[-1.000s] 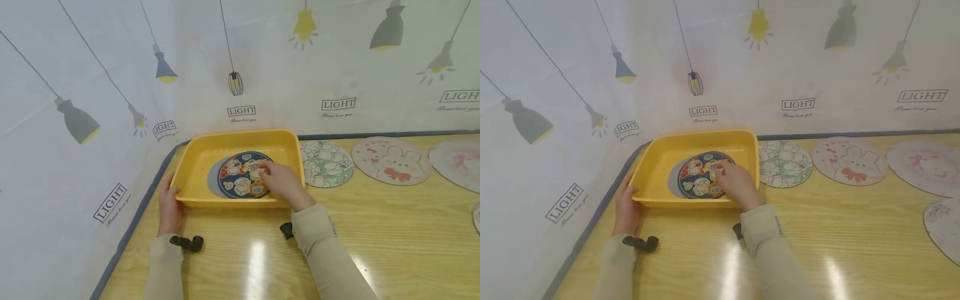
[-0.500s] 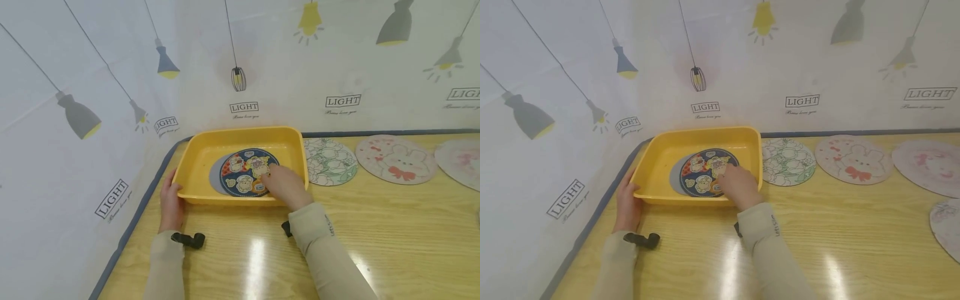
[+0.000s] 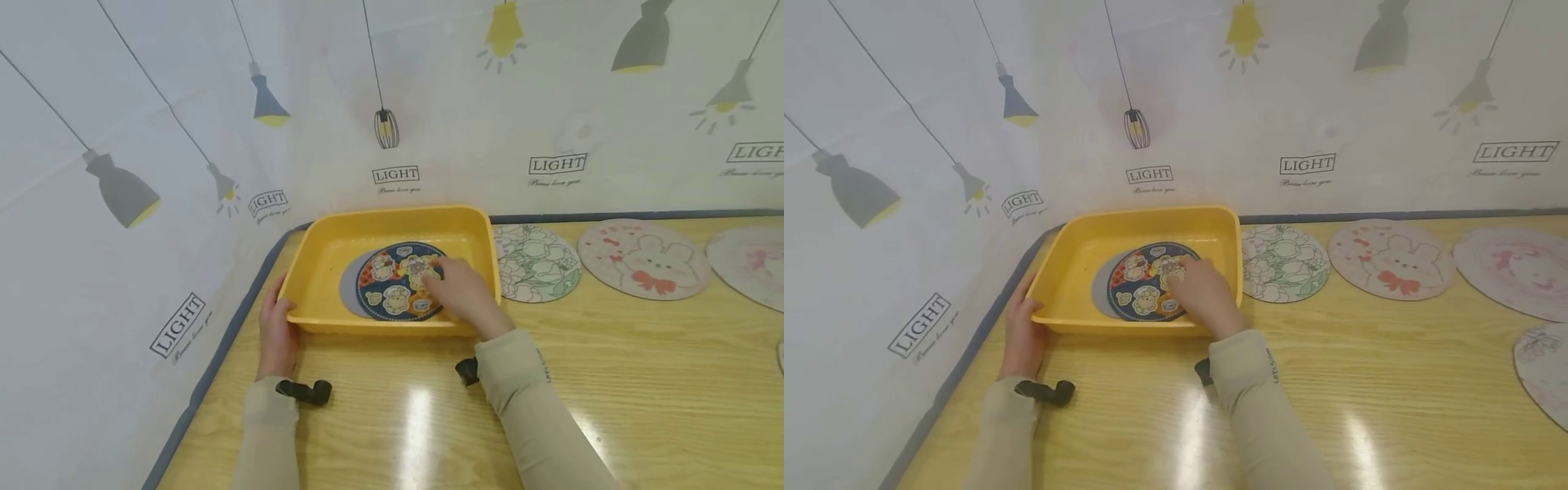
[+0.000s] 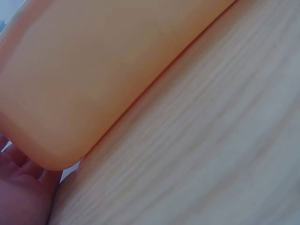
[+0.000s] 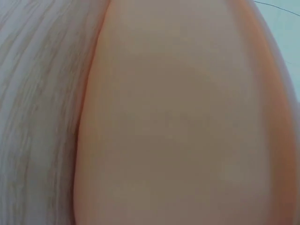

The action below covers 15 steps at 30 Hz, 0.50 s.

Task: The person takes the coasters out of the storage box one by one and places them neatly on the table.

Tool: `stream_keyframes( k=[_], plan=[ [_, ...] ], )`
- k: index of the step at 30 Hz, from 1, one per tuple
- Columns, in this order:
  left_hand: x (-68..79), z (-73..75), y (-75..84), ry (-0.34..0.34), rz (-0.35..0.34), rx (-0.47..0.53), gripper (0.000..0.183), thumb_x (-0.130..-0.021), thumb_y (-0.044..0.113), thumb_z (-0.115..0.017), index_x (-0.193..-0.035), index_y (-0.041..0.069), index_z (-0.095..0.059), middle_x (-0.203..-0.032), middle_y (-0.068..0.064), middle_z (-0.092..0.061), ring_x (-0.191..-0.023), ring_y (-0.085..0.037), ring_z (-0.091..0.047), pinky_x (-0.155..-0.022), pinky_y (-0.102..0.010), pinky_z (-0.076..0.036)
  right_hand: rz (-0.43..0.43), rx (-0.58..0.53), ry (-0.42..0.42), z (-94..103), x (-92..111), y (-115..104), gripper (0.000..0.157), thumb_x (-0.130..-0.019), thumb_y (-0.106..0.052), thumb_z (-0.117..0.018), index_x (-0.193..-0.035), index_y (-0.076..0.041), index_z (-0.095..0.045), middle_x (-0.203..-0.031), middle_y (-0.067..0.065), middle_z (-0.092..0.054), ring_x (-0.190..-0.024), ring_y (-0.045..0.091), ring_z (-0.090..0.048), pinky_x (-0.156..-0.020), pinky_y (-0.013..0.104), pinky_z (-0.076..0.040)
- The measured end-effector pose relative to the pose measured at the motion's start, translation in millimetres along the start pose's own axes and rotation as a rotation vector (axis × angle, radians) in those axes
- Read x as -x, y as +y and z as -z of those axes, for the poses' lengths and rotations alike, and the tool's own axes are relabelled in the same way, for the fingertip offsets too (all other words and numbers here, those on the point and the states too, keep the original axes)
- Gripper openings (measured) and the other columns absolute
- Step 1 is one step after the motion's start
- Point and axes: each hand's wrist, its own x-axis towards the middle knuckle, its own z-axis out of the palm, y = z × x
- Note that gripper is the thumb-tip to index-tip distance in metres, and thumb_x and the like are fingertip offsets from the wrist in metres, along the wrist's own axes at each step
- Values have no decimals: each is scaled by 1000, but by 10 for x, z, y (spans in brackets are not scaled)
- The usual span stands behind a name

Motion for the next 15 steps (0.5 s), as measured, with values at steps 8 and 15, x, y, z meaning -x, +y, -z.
stream_keyframes(
  k=[8,15],
  plan=[
    [13,2,-1,4,0,-7,57,-77,-3,-33,-131,15,-45,-131,-3,-42,-111,-31,-42,-85,-34,-37,-22,-57,8,14,4,-3,55,-88,-46,-41,-133,-14,-41,-130,15,-35,-107,28,-42,-87,46,-36],
    [3,-1,0,7,6,-7,58,-77,-3,-34,-131,15,-45,-131,-2,-42,-113,-29,-41,-86,-34,-36,-5,-119,-8,22,-6,-2,54,-88,-44,-43,-134,-15,-40,-130,13,-36,-109,27,-42,-89,45,-35]
  ],
)
